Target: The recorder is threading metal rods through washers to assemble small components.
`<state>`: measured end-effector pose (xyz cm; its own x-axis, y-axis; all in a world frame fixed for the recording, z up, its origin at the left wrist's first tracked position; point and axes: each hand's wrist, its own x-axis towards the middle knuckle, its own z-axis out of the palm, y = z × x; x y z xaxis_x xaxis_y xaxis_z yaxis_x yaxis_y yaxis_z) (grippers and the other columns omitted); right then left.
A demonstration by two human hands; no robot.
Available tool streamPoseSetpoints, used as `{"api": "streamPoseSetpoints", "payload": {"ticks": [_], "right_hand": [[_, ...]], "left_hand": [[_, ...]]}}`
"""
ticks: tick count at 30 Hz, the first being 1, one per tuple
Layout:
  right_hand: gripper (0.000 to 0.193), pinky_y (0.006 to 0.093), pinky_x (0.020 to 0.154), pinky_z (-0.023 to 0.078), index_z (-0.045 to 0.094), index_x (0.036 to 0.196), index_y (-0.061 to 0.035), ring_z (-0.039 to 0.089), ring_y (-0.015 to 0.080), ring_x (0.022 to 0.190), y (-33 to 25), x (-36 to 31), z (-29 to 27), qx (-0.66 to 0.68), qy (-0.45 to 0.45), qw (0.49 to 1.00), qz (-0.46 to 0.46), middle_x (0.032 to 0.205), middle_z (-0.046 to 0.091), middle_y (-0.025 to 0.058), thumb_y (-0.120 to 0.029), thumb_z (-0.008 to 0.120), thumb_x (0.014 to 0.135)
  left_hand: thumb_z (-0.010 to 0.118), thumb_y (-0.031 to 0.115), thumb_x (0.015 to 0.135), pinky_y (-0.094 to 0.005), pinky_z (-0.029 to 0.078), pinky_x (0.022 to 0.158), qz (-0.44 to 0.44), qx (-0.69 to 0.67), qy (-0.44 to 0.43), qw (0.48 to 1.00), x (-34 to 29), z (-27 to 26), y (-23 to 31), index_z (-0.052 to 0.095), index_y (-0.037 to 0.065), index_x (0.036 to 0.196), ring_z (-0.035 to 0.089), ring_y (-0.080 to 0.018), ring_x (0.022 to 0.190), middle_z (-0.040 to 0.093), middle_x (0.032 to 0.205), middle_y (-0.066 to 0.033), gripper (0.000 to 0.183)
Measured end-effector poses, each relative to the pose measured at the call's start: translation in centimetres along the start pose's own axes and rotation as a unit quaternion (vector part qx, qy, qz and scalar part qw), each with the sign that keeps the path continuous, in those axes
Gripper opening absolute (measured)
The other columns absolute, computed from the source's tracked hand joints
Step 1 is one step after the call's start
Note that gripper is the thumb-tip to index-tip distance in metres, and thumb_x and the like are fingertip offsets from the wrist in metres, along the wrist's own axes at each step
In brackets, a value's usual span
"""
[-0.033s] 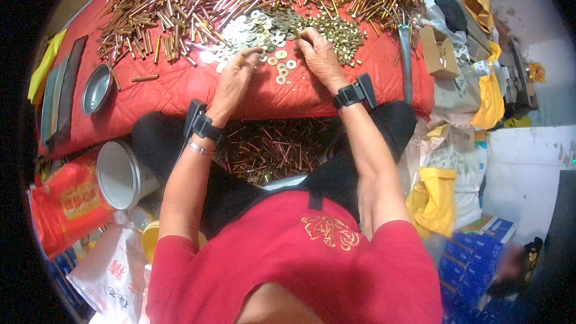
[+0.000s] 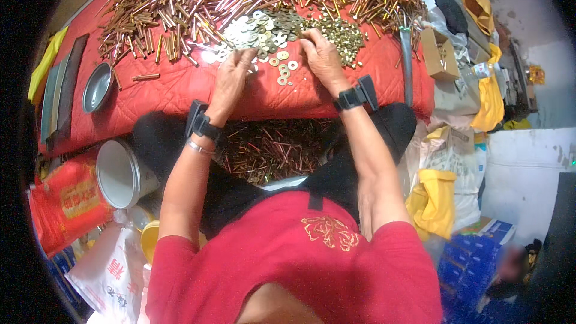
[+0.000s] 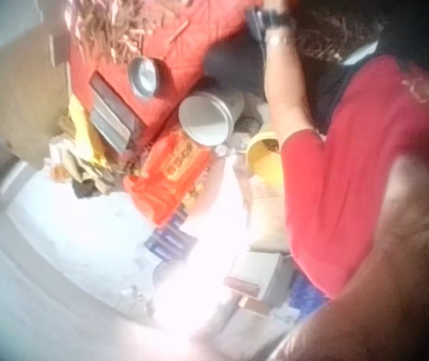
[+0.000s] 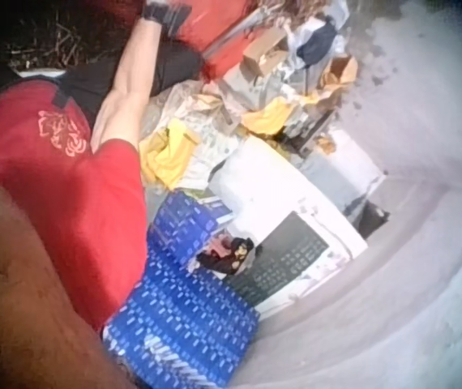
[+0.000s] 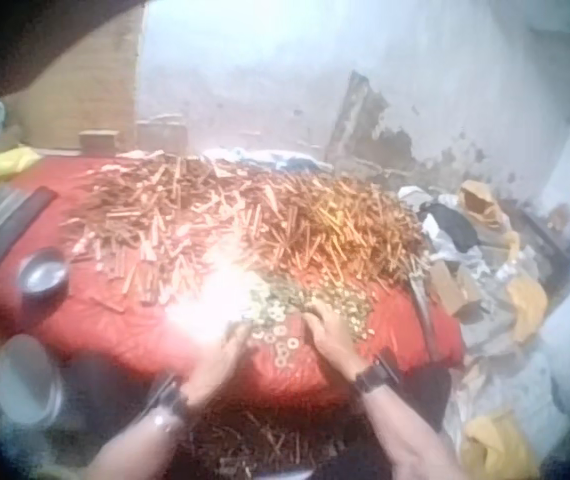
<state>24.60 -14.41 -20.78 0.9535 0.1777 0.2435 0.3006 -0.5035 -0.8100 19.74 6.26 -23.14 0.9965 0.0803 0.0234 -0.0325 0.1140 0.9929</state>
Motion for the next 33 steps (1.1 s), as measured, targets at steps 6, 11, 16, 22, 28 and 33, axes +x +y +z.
{"api": "streamPoseSetpoints", "payload": {"ticks": [6, 11, 16, 22, 28, 33], "right_hand": [[0.015, 0.0369, 0.067, 0.052, 0.065, 0.096, -0.0072, 0.066, 0.0302, 0.076, -2.0, -2.6, -1.1, -0.117, -0.093, 0.987, -0.063, 0.082, 0.067, 0.0134, -0.015, 0.056, 0.087], [0.014, 0.0421, 0.068, 0.051, 0.067, 0.091, -0.0094, 0.064, 0.0334, 0.076, -0.3, -3.2, -0.9, -0.227, -0.077, 0.964, -0.117, 0.081, 0.066, 0.0155, -0.018, 0.059, 0.084], [0.012, 0.0433, 0.067, 0.051, 0.067, 0.084, -0.0092, 0.064, 0.0341, 0.077, -1.7, -2.4, -0.5, -0.326, -0.134, 0.931, -0.097, 0.08, 0.066, 0.0168, -0.015, 0.057, 0.081], [0.014, 0.0443, 0.069, 0.051, 0.069, 0.084, -0.0111, 0.064, 0.0332, 0.081, -3.5, 3.9, 2.1, -0.519, -0.286, 0.8, -0.098, 0.083, 0.067, 0.0139, -0.017, 0.059, 0.077], [0.02, 0.0436, 0.071, 0.051, 0.067, 0.097, -0.0135, 0.065, 0.0319, 0.083, -3.7, 2.8, 0.8, -0.472, -0.327, 0.804, -0.153, 0.087, 0.067, 0.0127, -0.015, 0.056, 0.081], [0.016, 0.0308, 0.067, 0.05, 0.063, 0.102, -0.0046, 0.066, 0.0179, 0.077, -1.8, -1.3, -1.7, -0.11, -0.202, 0.973, -0.021, 0.085, 0.068, 0.0083, -0.009, 0.059, 0.088]], "left_hand": [[0.059, 0.031, 0.092, -0.0185, 0.036, 0.05, -0.164, -0.122, 0.009, 0.979, -0.6, -1.6, 1.5, 0.053, 0.002, 0.095, 0.046, -0.0059, 0.06, 0.05, 0.077, 0.0001, 0.03], [0.058, 0.02, 0.093, -0.0203, 0.042, 0.053, -0.107, -0.218, 0.024, 0.97, 0.4, -1.5, -1.0, 0.056, -0.001, 0.103, 0.052, -0.0075, 0.064, 0.055, 0.083, -0.0015, 0.023], [0.059, 0.011, 0.092, -0.0221, 0.05, 0.062, -0.105, -0.234, 0.0, 0.967, 0.5, -1.9, -1.4, 0.057, -0.002, 0.111, 0.058, -0.0103, 0.072, 0.06, 0.095, -0.004, 0.024], [0.065, 0.013, 0.089, -0.0252, 0.053, 0.072, -0.085, -0.26, -0.019, 0.962, 0.7, -1.9, -1.3, 0.061, 0.001, 0.108, 0.061, -0.0118, 0.079, 0.064, 0.092, -0.0036, 0.023], [0.059, 0.011, 0.092, -0.0326, 0.052, 0.089, -0.155, -0.33, 0.004, 0.931, 0.2, -2.0, -0.6, 0.055, -0.002, 0.118, 0.062, -0.0196, 0.099, 0.063, 0.108, -0.0096, 0.029], [0.056, 0.006, 0.091, -0.0356, 0.05, 0.094, -0.13, -0.363, -0.016, 0.922, 0.4, -1.5, -1.1, 0.054, -0.006, 0.113, 0.062, -0.0246, 0.103, 0.063, 0.108, -0.0148, 0.025]]}}
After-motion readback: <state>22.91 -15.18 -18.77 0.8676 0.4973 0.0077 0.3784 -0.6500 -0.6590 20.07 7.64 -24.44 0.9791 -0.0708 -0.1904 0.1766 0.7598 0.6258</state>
